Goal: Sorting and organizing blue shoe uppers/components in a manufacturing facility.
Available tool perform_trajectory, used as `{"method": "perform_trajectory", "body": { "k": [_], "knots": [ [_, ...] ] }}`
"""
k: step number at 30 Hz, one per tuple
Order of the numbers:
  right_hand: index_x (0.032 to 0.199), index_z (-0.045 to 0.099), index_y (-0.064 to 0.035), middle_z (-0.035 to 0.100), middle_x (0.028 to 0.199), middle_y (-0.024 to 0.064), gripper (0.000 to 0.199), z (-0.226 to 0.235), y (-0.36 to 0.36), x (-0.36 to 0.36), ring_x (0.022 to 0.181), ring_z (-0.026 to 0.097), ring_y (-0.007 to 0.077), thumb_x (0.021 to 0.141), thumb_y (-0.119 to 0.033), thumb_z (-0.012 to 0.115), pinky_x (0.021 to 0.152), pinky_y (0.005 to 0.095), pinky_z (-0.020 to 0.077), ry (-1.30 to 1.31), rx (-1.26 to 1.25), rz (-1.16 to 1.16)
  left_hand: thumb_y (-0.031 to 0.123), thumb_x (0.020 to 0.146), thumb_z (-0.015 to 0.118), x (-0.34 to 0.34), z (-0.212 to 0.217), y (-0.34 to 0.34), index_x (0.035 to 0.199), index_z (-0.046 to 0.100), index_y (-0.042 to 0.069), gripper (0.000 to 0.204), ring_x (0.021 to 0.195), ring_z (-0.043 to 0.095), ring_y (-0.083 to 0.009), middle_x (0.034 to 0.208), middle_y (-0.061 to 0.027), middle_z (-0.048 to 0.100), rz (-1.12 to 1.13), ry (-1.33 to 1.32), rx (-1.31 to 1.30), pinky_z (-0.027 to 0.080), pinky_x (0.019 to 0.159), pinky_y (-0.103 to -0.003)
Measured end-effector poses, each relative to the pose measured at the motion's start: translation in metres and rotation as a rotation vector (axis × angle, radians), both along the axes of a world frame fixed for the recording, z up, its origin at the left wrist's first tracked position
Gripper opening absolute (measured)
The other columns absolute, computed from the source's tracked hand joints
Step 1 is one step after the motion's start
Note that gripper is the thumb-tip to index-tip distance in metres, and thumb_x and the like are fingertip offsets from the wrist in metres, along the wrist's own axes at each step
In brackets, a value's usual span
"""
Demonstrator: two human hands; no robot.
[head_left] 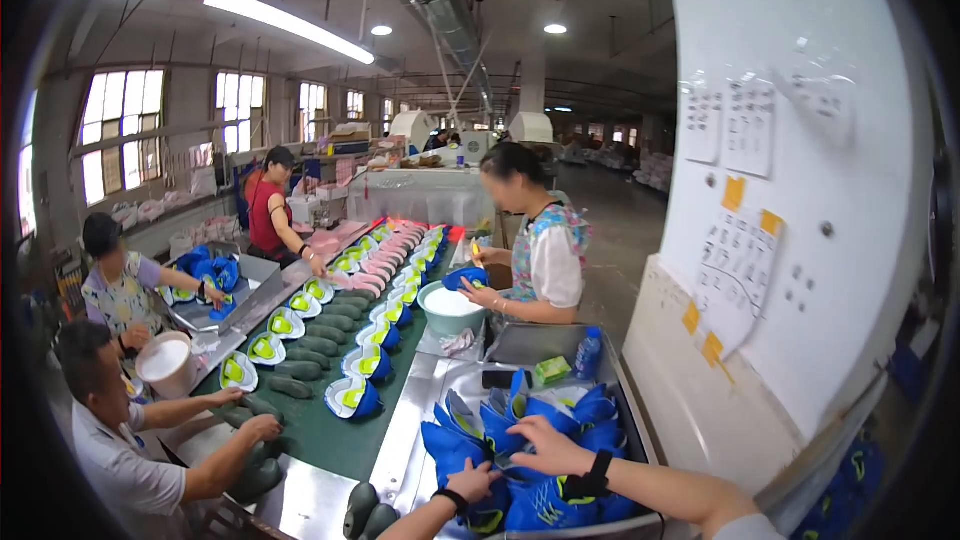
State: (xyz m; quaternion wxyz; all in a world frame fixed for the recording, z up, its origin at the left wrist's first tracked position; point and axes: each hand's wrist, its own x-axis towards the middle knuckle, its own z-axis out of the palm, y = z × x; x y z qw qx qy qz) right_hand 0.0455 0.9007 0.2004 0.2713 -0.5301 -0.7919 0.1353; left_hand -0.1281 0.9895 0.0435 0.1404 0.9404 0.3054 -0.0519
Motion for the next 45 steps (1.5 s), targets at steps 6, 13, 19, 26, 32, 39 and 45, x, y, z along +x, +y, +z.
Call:
{"method": "perform_trajectory", "body": {
  "k": [6,13,19,26,32,39,45],
  "knots": [
    [0.118,0.05,-0.0027,0.045,0.126,0.016,0.036,0.134,-0.229,-0.078,0.114,0.047,0.0291,0.086,-0.017,0.058,0.095,0.035,0.0392,0.189,0.057,0.499,0.012,0.075,0.062,0.075,0.122,-0.105,0.104,0.058,0.006,0.03,0.1,0.055,-0.0322,0.106,-0.013,0.059,-0.239,-0.847,0.341,0.043,0.09,-0.04],
    [0.098,0.06,-0.0025,0.056,0.105,0.0137,0.023,0.131,-0.443,-0.087,0.095,0.056,0.0289,0.078,-0.014,0.059,0.08,0.0341,0.0479,0.141,0.209,0.332,0.007,0.076,0.06,0.133,0.211,-0.392,0.093,0.058,0.003,0.017,0.089,0.06,-0.0253,0.099,-0.0104,0.06,-1.204,-1.009,0.044,0.05,0.075,-0.033],
    [0.1,0.063,-0.0044,0.064,0.095,0.009,0.016,0.047,-0.602,-0.028,0.087,0.062,0.0208,0.086,-0.013,0.058,0.078,0.0296,0.0482,0.346,0.218,-0.533,0.014,0.072,0.058,0.209,0.143,-0.552,0.1,0.058,0.004,0.029,0.096,0.057,-0.0275,0.104,-0.0107,0.059,-1.623,-0.702,-0.444,0.048,0.079,-0.035],
    [0.104,0.062,-0.0045,0.064,0.098,0.0101,0.025,-0.07,-0.774,-0.043,0.084,0.062,0.023,0.085,-0.02,0.06,0.075,0.0305,0.048,0.615,-0.014,-1.482,0.025,0.078,0.063,0.253,0.064,-0.685,0.114,0.051,-0.001,0.046,0.124,0.035,-0.0395,0.127,-0.0216,0.044,-1.896,-0.218,-0.205,0.032,0.103,-0.045],
    [0.129,0.038,-0.0072,0.046,0.12,0.021,0.069,-0.157,-0.903,-0.007,0.106,0.052,0.038,0.073,-0.033,0.067,0.088,0.0415,0.0448,0.348,-0.498,-1.944,0.025,0.077,0.061,0.402,0.048,-0.778,0.114,0.047,-0.007,0.051,0.113,0.043,-0.0422,0.116,-0.0258,0.05,-1.528,-0.331,-0.252,0.03,0.102,-0.044],
    [0.129,0.034,-0.0089,0.048,0.119,0.0188,0.069,-0.264,-0.989,0.076,0.102,0.054,0.0388,0.071,-0.025,0.067,0.084,0.0436,0.0454,0.332,-0.126,-2.553,0.014,0.078,0.052,0.537,0.016,-0.83,0.115,0.048,0.002,0.039,0.107,0.049,-0.0372,0.112,-0.0193,0.055,-1.287,-0.564,-0.16,0.043,0.088,-0.042],
    [0.095,0.049,-0.0104,0.063,0.075,0.0119,0.026,-0.274,-0.983,0.078,0.072,0.06,0.0379,0.082,-0.03,0.058,0.063,0.0478,0.0452,0.205,-0.193,-2.548,0.013,0.082,0.046,0.537,0.0,-0.88,0.1,0.055,0.007,0.021,0.096,0.052,-0.0308,0.096,-0.0137,0.056,-1.128,-0.533,-0.024,0.046,0.079,-0.04]
  ]
}}
